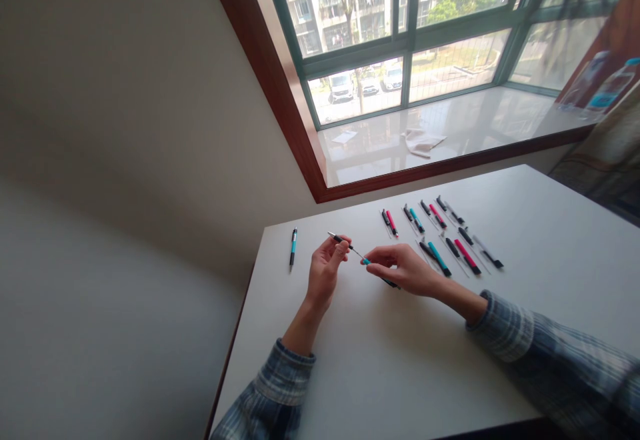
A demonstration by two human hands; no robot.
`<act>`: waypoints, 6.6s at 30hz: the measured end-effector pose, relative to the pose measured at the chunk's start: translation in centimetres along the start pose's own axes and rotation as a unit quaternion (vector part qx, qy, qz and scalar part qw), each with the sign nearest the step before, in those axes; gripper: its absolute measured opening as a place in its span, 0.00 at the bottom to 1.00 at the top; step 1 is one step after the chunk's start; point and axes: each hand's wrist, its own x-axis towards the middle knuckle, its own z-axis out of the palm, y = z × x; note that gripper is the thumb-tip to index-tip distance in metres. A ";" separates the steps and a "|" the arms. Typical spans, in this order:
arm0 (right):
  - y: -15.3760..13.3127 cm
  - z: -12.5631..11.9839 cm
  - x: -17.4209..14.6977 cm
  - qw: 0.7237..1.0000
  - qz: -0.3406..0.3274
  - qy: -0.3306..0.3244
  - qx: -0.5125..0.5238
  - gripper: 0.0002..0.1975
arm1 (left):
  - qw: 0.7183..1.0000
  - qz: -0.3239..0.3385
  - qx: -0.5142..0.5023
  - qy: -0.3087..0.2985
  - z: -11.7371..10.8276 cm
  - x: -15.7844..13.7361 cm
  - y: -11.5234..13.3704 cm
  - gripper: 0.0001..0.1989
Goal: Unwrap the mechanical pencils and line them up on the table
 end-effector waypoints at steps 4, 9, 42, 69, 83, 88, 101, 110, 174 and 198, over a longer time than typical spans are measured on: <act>-0.1 -0.1 0.1 1.000 -0.004 0.014 0.003 0.17 | 0.997 0.016 0.060 -0.043 0.3 -0.3 0.2 0.13; -0.1 -0.2 0.1 1.000 -0.002 0.015 0.020 0.17 | 0.991 0.010 0.073 -0.111 0.7 -0.7 0.7 0.13; 0.0 -1.2 0.7 0.987 -0.023 0.147 0.066 0.18 | 0.956 0.072 0.242 -0.146 1.2 -1.5 -0.7 0.13; -0.2 -1.2 0.8 0.986 -0.042 0.141 0.076 0.15 | 0.954 0.074 0.249 -0.150 1.2 -1.5 -1.0 0.12; -0.1 -1.3 0.8 0.984 -0.038 0.162 0.060 0.15 | 0.951 0.075 0.257 -0.154 1.3 -1.5 -0.8 0.11; -0.2 -1.2 0.7 0.986 -0.042 0.143 0.069 0.16 | 0.951 0.078 0.260 -0.151 1.4 -1.6 -0.6 0.11; 0.1 -1.1 0.8 0.983 -0.034 0.170 0.067 0.14 | 0.951 0.073 0.259 -0.151 1.4 -1.6 -0.6 0.11; 0.2 -1.0 0.8 0.982 -0.034 0.170 0.077 0.15 | 0.951 0.074 0.258 -0.150 1.3 -1.5 -0.7 0.11; -0.4 -1.0 0.6 0.985 -0.035 0.142 0.088 0.14 | 0.954 0.076 0.246 -0.156 1.2 -1.4 -0.5 0.12; 0.3 -1.3 0.8 0.987 -0.027 0.123 0.104 0.14 | 0.962 0.013 0.211 -0.173 1.1 -1.4 -0.3 0.20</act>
